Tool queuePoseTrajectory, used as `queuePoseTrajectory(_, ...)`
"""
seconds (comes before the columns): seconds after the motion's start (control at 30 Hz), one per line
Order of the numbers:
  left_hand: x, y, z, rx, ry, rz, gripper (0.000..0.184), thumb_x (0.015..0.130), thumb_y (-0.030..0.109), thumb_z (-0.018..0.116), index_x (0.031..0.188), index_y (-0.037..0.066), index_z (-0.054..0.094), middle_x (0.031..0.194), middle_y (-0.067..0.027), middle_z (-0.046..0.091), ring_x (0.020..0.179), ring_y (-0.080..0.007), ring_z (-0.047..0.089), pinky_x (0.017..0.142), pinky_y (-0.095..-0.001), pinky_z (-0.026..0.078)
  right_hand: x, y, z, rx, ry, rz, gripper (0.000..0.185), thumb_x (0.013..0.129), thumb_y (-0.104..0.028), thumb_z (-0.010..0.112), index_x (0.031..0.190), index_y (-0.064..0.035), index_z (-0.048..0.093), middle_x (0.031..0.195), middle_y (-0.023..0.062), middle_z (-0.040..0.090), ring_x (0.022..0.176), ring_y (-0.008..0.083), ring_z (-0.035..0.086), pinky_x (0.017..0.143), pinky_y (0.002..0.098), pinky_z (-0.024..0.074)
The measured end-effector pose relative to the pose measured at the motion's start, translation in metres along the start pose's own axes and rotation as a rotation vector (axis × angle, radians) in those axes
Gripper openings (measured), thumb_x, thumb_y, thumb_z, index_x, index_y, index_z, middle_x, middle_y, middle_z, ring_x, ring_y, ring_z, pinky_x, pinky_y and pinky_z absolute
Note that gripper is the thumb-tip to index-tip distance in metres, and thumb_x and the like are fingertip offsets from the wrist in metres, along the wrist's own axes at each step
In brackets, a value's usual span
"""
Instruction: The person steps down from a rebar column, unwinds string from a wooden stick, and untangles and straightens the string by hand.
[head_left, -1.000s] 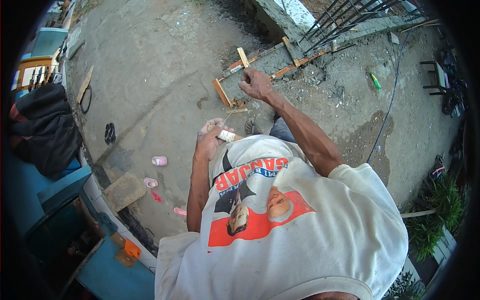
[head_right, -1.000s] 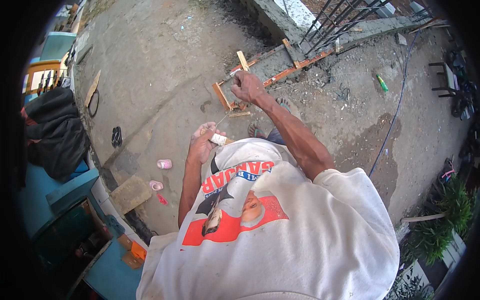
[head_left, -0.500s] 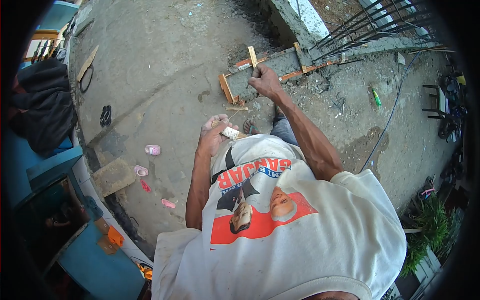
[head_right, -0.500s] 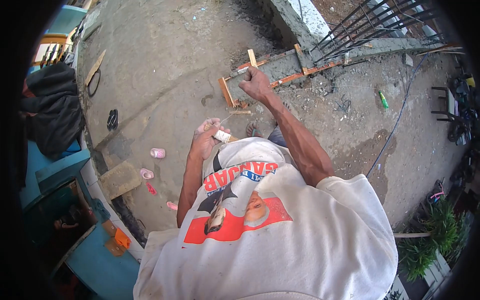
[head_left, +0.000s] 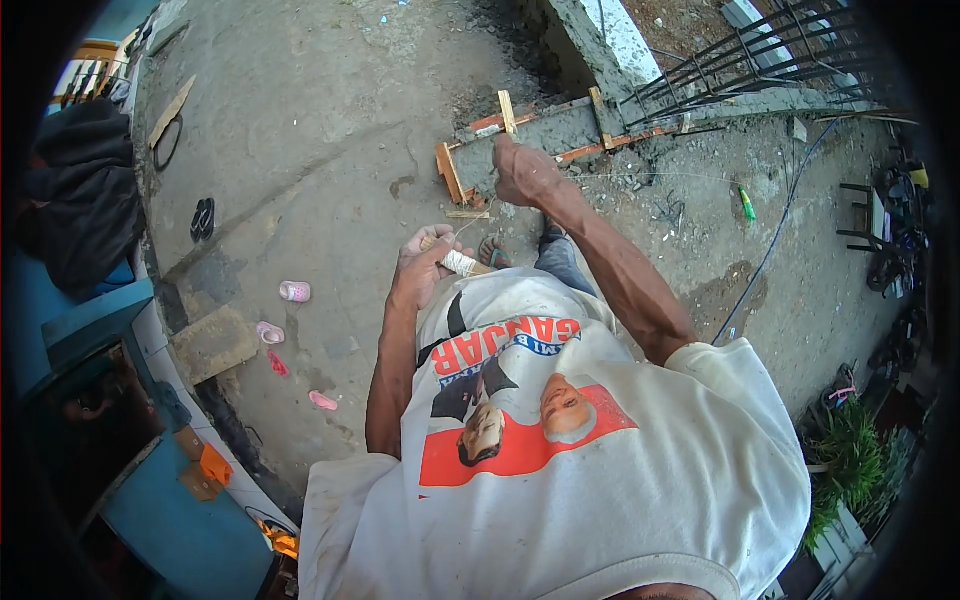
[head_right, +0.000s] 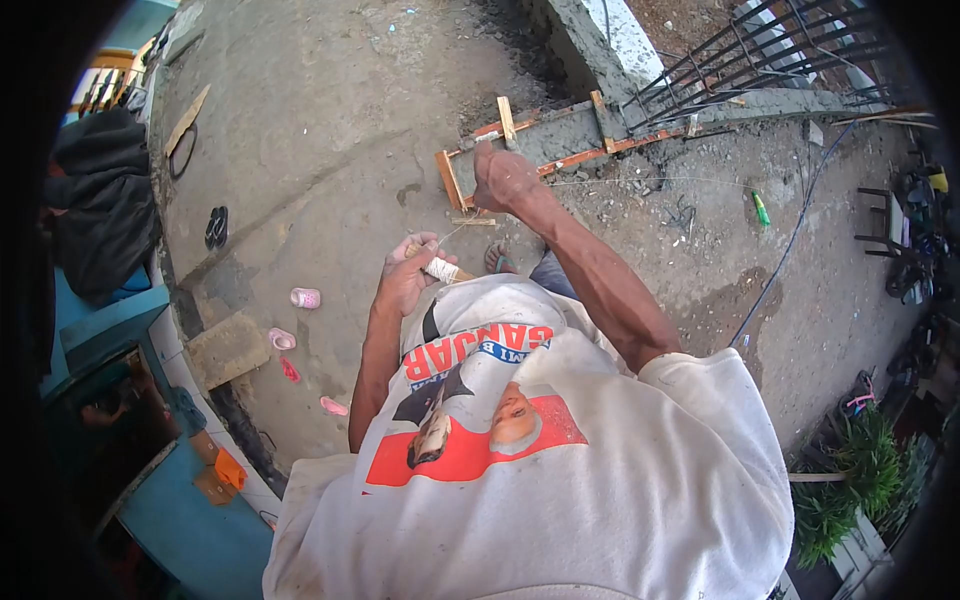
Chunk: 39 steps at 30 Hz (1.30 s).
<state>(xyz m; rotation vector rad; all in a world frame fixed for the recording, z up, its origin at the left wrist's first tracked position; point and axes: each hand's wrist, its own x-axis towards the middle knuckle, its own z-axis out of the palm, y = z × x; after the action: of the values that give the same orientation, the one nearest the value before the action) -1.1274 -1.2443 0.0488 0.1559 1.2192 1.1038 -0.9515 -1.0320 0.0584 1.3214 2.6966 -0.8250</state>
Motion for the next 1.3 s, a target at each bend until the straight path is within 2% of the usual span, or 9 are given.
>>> queuePoseTrajectory(0.23,0.005,0.002,0.005,0.002,-0.017,-0.009,0.032,0.103,0.015,0.067,0.129,0.001,0.056,0.103,-0.0114,0.066,0.104,-0.0329,0.074,0.09,-0.0451,0.063,0.015,0.019,0.0,1.227,0.241,0.471,0.013,0.086,-0.012,0.068,0.089,-0.0059,0.057,0.071,0.0006,0.055,0.055,0.015,0.053,0.053,0.0334,0.0494)
queuePoseTrajectory(0.3,0.003,0.003,0.008,-0.021,-0.017,0.008,0.031,0.103,0.014,0.067,0.13,0.002,0.057,0.103,-0.0113,0.067,0.104,-0.0327,0.074,0.089,-0.0447,0.063,-0.006,0.032,0.006,1.513,-0.007,0.485,0.01,0.091,-0.013,0.064,0.084,-0.0095,0.057,0.073,0.0002,0.057,0.056,0.0097,0.05,0.05,0.0278,0.0432)
queuePoseTrajectory(0.43,0.006,0.0,-0.002,-0.18,-0.071,0.034,0.03,0.104,0.014,0.066,0.13,0.004,0.057,0.103,-0.0098,0.067,0.103,-0.0308,0.074,0.091,-0.0443,0.061,-0.03,0.039,0.0,1.171,-0.162,0.505,0.018,0.094,-0.018,0.067,0.108,-0.0055,0.067,0.077,-0.0011,0.058,0.06,0.0087,0.049,0.054,0.028,0.044)
queuePoseTrajectory(0.67,-0.008,0.02,-0.012,-0.587,-0.35,0.227,0.029,0.103,0.017,0.066,0.13,0.009,0.057,0.098,-0.0024,0.063,0.095,-0.0211,0.069,0.093,-0.0435,0.058,-0.009,0.019,-0.017,0.866,-0.102,0.44,0.03,0.087,-0.026,0.068,0.102,-0.0004,0.077,0.089,0.0072,0.072,0.075,0.0223,0.066,0.065,0.0364,0.0543)
queuePoseTrajectory(0.87,-0.031,0.054,-0.024,-0.711,-0.576,0.39,0.027,0.105,0.016,0.062,0.13,0.008,0.057,0.099,-0.0026,0.055,0.088,-0.0176,0.064,0.087,-0.0384,0.061,-0.025,0.028,0.005,0.379,-0.136,0.057,0.029,0.082,-0.026,0.066,0.091,0.0006,0.073,0.082,0.0263,0.07,0.079,0.035,0.071,0.081,0.0458,0.056)
queuePoseTrajectory(1.0,-0.043,0.053,-0.036,-0.543,-0.427,0.368,0.028,0.1,0.017,0.069,0.124,0.008,0.058,0.091,-0.0028,0.061,0.083,-0.0206,0.066,0.079,-0.0405,0.061,-0.028,0.059,0.005,0.441,-0.143,0.187,0.025,0.085,-0.023,0.065,0.091,0.0007,0.072,0.082,0.0217,0.072,0.077,0.0323,0.071,0.077,0.0449,0.0566)
queuePoseTrajectory(1.07,-0.047,0.049,-0.033,-0.317,-0.349,0.214,0.03,0.097,0.014,0.073,0.122,0.006,0.058,0.087,-0.0054,0.064,0.079,-0.0235,0.07,0.077,-0.0421,0.062,-0.024,0.067,0.001,1.14,-0.143,0.538,0.02,0.094,-0.018,0.059,0.095,-0.0008,0.069,0.081,0.0094,0.069,0.07,0.0207,0.064,0.07,0.0355,0.0539)
queuePoseTrajectory(1.17,-0.048,0.041,-0.021,-0.288,-0.375,0.119,0.033,0.093,0.013,0.075,0.12,0.005,0.058,0.086,-0.0066,0.065,0.078,-0.0244,0.071,0.075,-0.0431,0.062,-0.013,0.032,-0.014,1.492,0.019,0.674,0.019,0.097,-0.016,0.055,0.098,-0.0013,0.067,0.084,0.0064,0.066,0.071,0.0183,0.065,0.067,0.0317,0.0546)
queuePoseTrajectory(1.3,-0.048,0.039,-0.013,-0.336,-0.415,0.147,0.034,0.092,0.014,0.077,0.119,0.004,0.058,0.086,-0.0072,0.064,0.075,-0.0248,0.071,0.073,-0.0422,0.063,-0.009,0.007,-0.016,0.97,-0.284,0.24,0.026,0.093,-0.021,0.055,0.089,0.0009,0.069,0.08,0.0112,0.069,0.07,0.0193,0.069,0.065,0.0367,0.0593)
